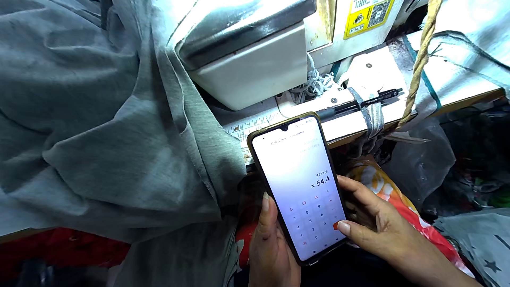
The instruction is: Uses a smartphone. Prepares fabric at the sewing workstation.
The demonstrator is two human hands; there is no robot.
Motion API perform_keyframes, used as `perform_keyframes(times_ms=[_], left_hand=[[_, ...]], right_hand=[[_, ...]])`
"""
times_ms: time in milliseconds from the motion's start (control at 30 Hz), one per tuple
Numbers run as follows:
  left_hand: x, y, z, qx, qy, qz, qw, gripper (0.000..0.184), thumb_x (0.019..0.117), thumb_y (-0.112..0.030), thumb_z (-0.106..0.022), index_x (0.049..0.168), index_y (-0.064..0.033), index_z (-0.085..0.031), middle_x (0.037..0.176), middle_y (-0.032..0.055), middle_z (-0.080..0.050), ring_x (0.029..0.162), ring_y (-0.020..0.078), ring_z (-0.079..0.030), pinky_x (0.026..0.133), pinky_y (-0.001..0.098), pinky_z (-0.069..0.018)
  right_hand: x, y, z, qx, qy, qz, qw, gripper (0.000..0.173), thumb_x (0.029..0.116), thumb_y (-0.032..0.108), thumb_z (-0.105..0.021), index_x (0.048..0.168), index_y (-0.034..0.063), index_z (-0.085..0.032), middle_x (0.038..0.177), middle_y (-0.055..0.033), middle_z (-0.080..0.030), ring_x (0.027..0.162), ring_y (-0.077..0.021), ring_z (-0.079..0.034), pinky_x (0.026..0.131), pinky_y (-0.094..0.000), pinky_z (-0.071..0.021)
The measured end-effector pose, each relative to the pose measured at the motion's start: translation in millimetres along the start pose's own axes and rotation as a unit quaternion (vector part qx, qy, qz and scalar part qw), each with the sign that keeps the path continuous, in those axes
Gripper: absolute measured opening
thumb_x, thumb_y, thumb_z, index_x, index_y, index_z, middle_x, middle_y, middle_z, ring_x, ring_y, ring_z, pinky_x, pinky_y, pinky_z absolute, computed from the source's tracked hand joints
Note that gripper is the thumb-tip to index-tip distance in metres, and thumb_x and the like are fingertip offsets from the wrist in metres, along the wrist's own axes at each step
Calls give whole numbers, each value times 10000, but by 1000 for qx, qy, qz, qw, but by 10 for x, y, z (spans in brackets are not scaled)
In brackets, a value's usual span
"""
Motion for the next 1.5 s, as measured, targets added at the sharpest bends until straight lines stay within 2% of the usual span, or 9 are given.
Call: perform_keyframes(times_ms=[133, 467, 600, 733, 833, 933, 1133, 1333, 1500], left_hand=[[-7, -2, 2, -3, 7, 1, 1000, 334, 1032, -429, -517, 1177, -181, -689, 1102, 5, -760, 1084, 115, -715, 957, 331, -586], [-32, 5, -11, 11, 6, 2, 1000, 351, 1073, -404, -429, 1163, -192, -693, 1095, 2, -762, 1076, 111, -717, 951, 330, -588], [-35, 21, 3, 7, 20, -9, 1000, 370, 1053, -442, -463, 1178, -183, -694, 1107, 6, -759, 1087, 121, -714, 960, 337, -585], [-50, 18, -11, 8, 29, -16, 999, 378, 1038, -463, -480, 1186, -183, -688, 1114, 1, -757, 1095, 117, -710, 970, 338, -579], [-54, 16, -24, 3, 22, -20, 1000, 375, 1032, -461, -496, 1183, -179, -691, 1109, 1, -759, 1088, 119, -713, 965, 339, -582], [-55, 12, -20, 4, 13, -33, 999, 374, 1037, -457, -492, 1206, -178, -674, 1122, 4, -753, 1098, 119, -708, 970, 343, -581], [-60, -13, -31, -16, -5, -46, 999, 351, 1021, -452, -521, 1170, -180, -686, 1091, -2, -762, 1076, 113, -718, 947, 335, -592], [-63, -26, -20, -14, -13, -42, 999, 367, 1040, -456, -481, 1178, -176, -673, 1097, -2, -757, 1084, 113, -713, 951, 340, -590], [-56, -21, -35, -9, -18, -44, 999, 353, 1047, -442, -470, 1155, -186, -688, 1084, -14, -763, 1069, 106, -718, 943, 329, -594]], right_hand=[[-5, 15, -7, -3, -5, -5, 1000, 567, 916, 159, -638, 1454, 36, -507, 1291, -32, -648, 1101, -30, -661, 916, -189, -568], [-22, 14, -21, -26, -9, 8, 1000, 591, 926, 215, -649, 1460, 17, -493, 1288, -47, -654, 1116, -32, -657, 933, -194, -562], [-39, -14, -40, -73, -10, 34, 997, 707, 919, 340, -686, 1516, 39, -459, 1308, -48, -642, 1162, -42, -633, 979, -222, -546], [-54, -23, -58, -127, -3, 54, 990, 858, 903, 434, -714, 1589, 62, -357, 1340, -66, -627, 1225, -54, -599, 1058, -260, -503], [-70, -7, -74, -187, -4, 74, 980, 942, 889, 472, -714, 1617, 54, -288, 1366, -127, -605, 1240, -88, -591, 1062, -277, -492], [-79, -3, -75, -219, 3, 98, 971, 943, 896, 442, -717, 1621, 38, -270, 1410, -176, -579, 1276, -118, -580, 1062, -278, -489], [-55, -29, -42, -196, 36, 113, 974, 836, 933, 301, -678, 1626, 68, -273, 1408, -158, -580, 1264, -97, -584, 1063, -260, -487], [-47, -49, -70, -182, 34, 113, 976, 845, 924, 268, -690, 1630, 78, -264, 1406, -149, -584, 1267, -90, -583, 1070, -253, -483], [-41, -65, -94, -233, 7, 133, 963, 831, 910, 247, -689, 1617, 64, -293, 1369, -160, -610, 1243, -109, -604, 1042, -260, -499]])
Point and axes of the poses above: each hand's wrist, its own x-axis towards the middle knuckle, its own z-axis out of the back of the hand, y = z × x, the point moved 1 cm from there along x, towards the middle knuckle
